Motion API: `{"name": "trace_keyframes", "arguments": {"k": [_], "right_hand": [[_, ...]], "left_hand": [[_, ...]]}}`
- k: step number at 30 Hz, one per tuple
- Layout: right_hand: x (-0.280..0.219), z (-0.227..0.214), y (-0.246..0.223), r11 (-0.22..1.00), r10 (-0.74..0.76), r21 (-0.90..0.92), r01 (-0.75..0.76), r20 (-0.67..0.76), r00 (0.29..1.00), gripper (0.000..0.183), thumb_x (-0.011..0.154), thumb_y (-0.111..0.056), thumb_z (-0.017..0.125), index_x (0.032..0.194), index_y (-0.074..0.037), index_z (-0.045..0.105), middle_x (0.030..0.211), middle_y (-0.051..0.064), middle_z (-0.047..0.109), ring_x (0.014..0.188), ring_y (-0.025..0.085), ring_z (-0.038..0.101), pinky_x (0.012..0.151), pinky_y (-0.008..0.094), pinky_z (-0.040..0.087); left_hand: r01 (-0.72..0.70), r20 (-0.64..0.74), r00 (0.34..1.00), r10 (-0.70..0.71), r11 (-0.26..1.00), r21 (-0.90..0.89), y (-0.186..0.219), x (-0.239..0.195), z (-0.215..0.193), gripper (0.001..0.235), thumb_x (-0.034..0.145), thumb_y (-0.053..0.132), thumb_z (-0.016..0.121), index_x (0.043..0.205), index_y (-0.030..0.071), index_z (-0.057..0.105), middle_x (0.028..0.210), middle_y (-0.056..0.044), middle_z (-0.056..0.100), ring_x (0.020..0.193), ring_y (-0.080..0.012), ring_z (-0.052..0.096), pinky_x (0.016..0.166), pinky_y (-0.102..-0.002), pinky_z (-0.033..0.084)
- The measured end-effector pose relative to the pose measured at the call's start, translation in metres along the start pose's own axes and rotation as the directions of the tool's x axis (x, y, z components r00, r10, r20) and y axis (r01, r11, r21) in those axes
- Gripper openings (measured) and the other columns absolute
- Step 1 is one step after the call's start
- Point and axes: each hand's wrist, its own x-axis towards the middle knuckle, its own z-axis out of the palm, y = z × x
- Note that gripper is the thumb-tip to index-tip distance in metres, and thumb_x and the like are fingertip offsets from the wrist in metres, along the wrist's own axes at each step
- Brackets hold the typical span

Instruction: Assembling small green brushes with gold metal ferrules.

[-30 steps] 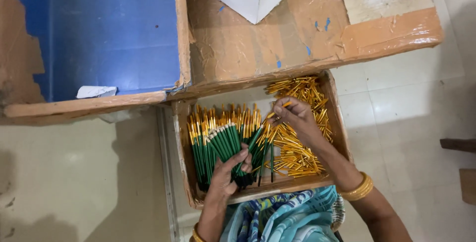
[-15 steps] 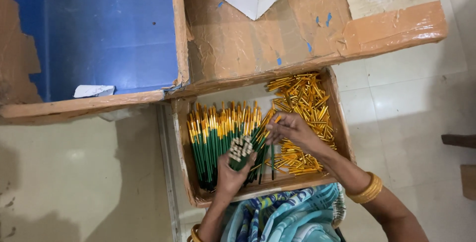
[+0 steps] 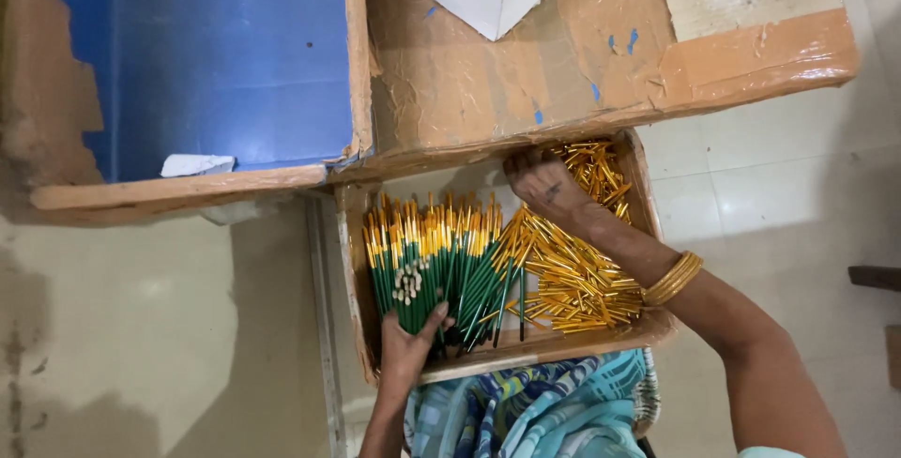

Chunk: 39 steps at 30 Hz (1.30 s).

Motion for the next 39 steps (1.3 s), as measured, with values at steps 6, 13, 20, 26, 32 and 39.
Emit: {"name": "trace_keyframes", "arguments": {"k": [6,13,20,26,32,39], "right_hand": [[0.012,-0.129,-0.045,0.926,-0.147,-0.377,0.001,-0.359,0.921,0.03,0.081,-0.005,0.054,0.108,0.0,0.068,0.091,0.017,0.071,0.084,0.024,0.069,0.056,0.031,0.051],[-0.016,-0.146,-0.056,0.893,0.396,0.355,-0.277,-0.325,0.859,0.013,0.098,-0.014,0.065,0.099,-0.002,0.07,0.086,0.017,0.071,0.075,0.031,0.068,0.062,0.044,0.054],[-0.01,-0.144,-0.054,0.932,0.297,0.286,-0.222,-0.254,0.92,0.017,0.097,-0.011,0.06,0.103,-0.002,0.073,0.086,0.019,0.07,0.077,0.036,0.067,0.064,0.048,0.054],[-0.035,0.001,-0.032,0.959,0.25,0.125,-0.254,0.05,0.967,0.025,0.103,-0.02,0.055,0.084,-0.008,0.064,0.083,0.015,0.061,0.081,0.022,0.063,0.084,0.042,0.056],[-0.009,-0.107,-0.045,0.993,0.107,-0.02,-0.113,-0.184,0.977,0.024,0.086,-0.007,0.063,0.106,-0.005,0.076,0.097,0.012,0.074,0.085,0.026,0.07,0.073,0.04,0.059],[-0.016,-0.159,-0.078,0.915,0.257,0.388,-0.11,-0.351,0.9,0.014,0.085,-0.006,0.073,0.098,-0.003,0.08,0.101,0.012,0.077,0.085,0.028,0.068,0.076,0.041,0.054]], "left_hand": [[0.049,0.148,0.989,0.006,0.93,-0.365,0.025,0.012,0.022,0.03,0.085,0.011,0.082,0.106,-0.006,0.07,0.087,-0.015,0.077,0.067,-0.0189,0.07,0.061,-0.034,0.059],[0.193,0.306,0.952,0.017,0.742,-0.642,0.051,0.014,0.046,0.028,0.084,0.006,0.082,0.107,-0.002,0.069,0.078,-0.01,0.067,0.062,-0.016,0.062,0.054,-0.031,0.05],[0.136,0.206,0.978,-0.004,0.764,-0.631,0.041,0.014,0.032,0.028,0.085,0.008,0.079,0.109,-0.002,0.067,0.076,-0.008,0.067,0.061,-0.0166,0.06,0.054,-0.033,0.049],[0.112,0.19,0.982,0.003,0.8,-0.59,0.033,0.014,0.027,0.032,0.085,0.006,0.081,0.112,-0.002,0.067,0.075,-0.007,0.065,0.061,-0.0168,0.06,0.055,-0.035,0.05],[0.124,0.228,0.974,0.013,0.806,-0.579,0.036,0.019,0.034,0.034,0.083,0.006,0.081,0.113,0.0,0.067,0.074,-0.007,0.065,0.061,-0.0167,0.06,0.055,-0.034,0.05],[0.243,0.297,0.953,-0.059,0.734,-0.635,0.043,0.018,0.046,0.03,0.084,0.004,0.081,0.11,-0.002,0.068,0.075,-0.009,0.064,0.063,-0.0171,0.059,0.055,-0.032,0.048]]}}
